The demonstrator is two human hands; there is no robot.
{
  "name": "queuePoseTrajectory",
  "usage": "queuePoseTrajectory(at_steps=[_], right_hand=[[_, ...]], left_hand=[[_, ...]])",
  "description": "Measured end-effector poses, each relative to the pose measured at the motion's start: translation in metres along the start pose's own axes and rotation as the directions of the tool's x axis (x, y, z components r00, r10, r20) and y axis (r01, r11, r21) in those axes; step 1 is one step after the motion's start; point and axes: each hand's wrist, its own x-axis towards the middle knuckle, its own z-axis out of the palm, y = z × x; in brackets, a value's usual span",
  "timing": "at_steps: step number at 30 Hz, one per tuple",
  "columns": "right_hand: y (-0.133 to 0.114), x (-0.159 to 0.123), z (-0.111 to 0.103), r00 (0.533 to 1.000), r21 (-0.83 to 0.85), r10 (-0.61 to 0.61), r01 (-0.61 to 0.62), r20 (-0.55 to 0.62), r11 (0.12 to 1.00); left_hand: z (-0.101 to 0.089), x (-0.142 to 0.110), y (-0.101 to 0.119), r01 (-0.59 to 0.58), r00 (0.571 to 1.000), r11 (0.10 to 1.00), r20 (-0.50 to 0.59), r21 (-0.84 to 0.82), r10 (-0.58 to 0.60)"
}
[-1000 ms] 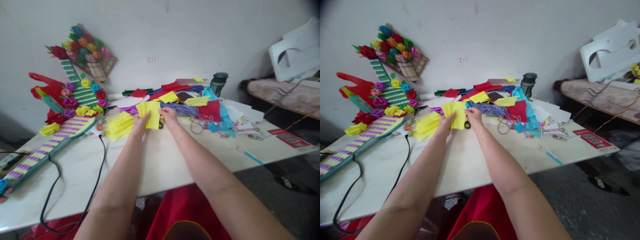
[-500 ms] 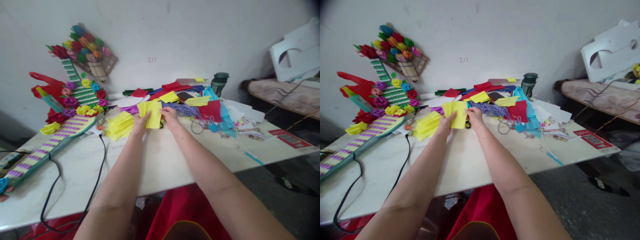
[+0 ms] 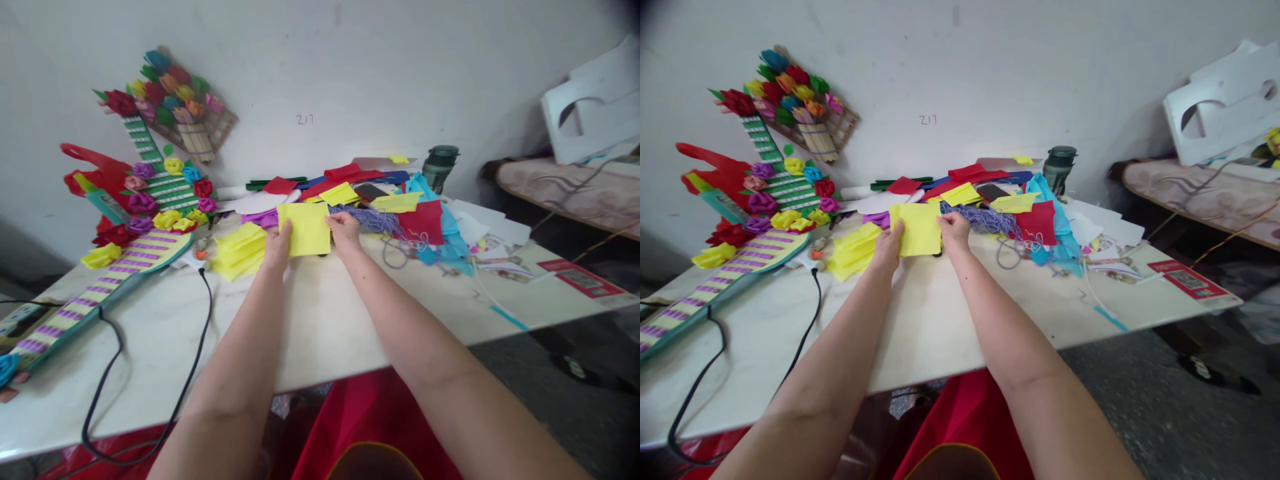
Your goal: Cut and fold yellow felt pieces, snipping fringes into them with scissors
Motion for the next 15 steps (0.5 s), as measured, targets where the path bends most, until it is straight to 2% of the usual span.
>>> queuePoseTrajectory(at_steps=[3,5,11,15], right_hand=[[-0.0018,-0.0014,-0.0008,0.996,0.054,0.079,-0.081,0.036,0.995],[-0.0018,-0.0018,-0.0012,0.994,0.061,0.090,-0.093,0.055,0.994],[0.0021,0.0009,-0.0028,0.999,-0.060,-0.020,0.022,0.030,0.998],[0.0005,0.0005,-0.0038,0.995,-0.115,-0.080,0.085,0.052,0.990]], left_hand=[[-0.0003,0.0002,0.0001,0.036,0.999,0.999,0.017,0.004,-0.036],[-0.0002,0.0005,-0.0004,0.051,0.998,0.999,0.024,0.007,-0.051],[-0.0004,0.0022,-0.0012,0.073,0.997,0.997,-0.021,0.005,-0.073],[-0.0046,0.0061,-0.0036,0.024,0.999,1.000,-0.047,-0.009,-0.025]])
